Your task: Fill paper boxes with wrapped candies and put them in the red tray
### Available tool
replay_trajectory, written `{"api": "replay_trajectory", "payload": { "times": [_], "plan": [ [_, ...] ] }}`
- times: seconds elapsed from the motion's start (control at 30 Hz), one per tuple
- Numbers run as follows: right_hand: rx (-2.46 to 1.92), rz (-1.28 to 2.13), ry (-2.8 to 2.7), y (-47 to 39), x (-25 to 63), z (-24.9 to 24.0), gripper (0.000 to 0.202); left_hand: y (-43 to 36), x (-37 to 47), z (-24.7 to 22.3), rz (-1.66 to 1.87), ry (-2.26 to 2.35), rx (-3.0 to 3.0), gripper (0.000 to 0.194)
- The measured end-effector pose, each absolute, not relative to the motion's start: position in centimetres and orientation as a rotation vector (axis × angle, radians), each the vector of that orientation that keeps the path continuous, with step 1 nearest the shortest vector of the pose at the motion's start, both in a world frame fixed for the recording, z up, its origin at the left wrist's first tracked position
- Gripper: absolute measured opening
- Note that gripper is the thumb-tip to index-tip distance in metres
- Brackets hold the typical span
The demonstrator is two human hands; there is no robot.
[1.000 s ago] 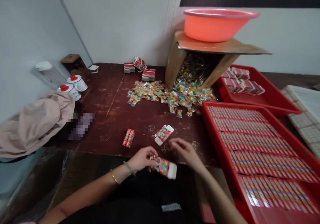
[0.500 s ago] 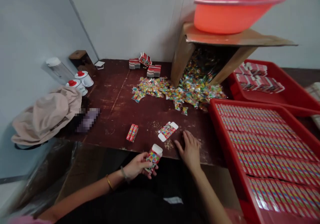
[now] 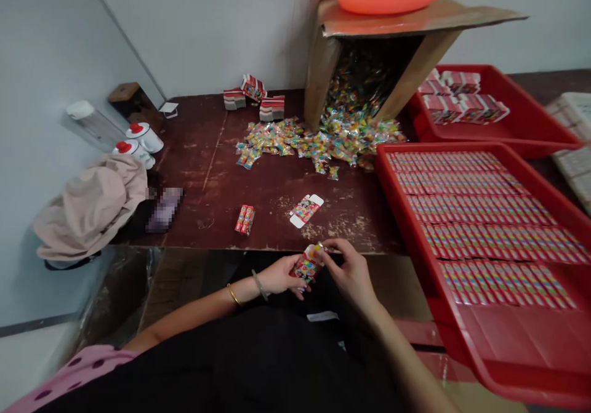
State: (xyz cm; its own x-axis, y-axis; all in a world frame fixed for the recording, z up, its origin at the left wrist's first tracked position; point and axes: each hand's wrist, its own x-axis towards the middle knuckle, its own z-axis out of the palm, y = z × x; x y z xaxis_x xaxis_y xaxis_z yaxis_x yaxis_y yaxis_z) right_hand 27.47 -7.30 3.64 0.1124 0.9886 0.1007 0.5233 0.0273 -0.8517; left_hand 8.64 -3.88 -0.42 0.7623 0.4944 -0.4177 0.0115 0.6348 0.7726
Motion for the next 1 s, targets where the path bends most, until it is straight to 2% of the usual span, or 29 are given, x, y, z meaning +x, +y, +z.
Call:
{"api": "replay_trajectory", "payload": {
  "times": [0.13,0.27,0.33,0.43,0.57,0.63,0.73,0.83,1.0],
  "plan": [
    [-1.506,0.599,-1.622,-7.4,25.7,2.1,0.02,-4.2,8.0,0.5,0.346,0.693,0.826,0.058],
    [-1.504,0.475,-1.687,-8.2,24.6,2.0,0.02,-3.9,7.7,1.2,0.407,0.797,0.876,0.047],
    [-1.478,0.554,-1.654,-8.4,24.5,2.5,0.021,-3.7,7.8,1.3,0.415,0.861,0.846,0.062],
    [-1.462,0.922,-1.253,-8.4,24.8,2.8,0.026,-3.3,8.0,1.2,0.377,0.931,0.794,0.075],
    [-1.278,1.652,-0.776,-7.9,25.1,2.1,0.032,-3.1,7.9,1.2,0.34,0.94,0.789,0.059],
    [-1.221,1.767,-0.739,-7.6,24.8,1.9,0.032,-3.2,7.7,1.5,0.321,0.931,0.795,0.049],
    [-1.275,1.563,-1.027,-7.3,24.1,2.6,0.023,-3.0,7.4,2.1,0.294,0.943,0.887,0.038],
    [-1.292,1.261,-1.36,-7.2,23.5,3.6,0.021,-2.7,7.1,2.7,0.309,0.988,0.905,0.036],
    [-1.289,1.332,-1.409,-6.0,23.4,4.4,0.031,-2.5,6.5,2.7,0.318,0.933,0.837,0.041]
  ]
}}
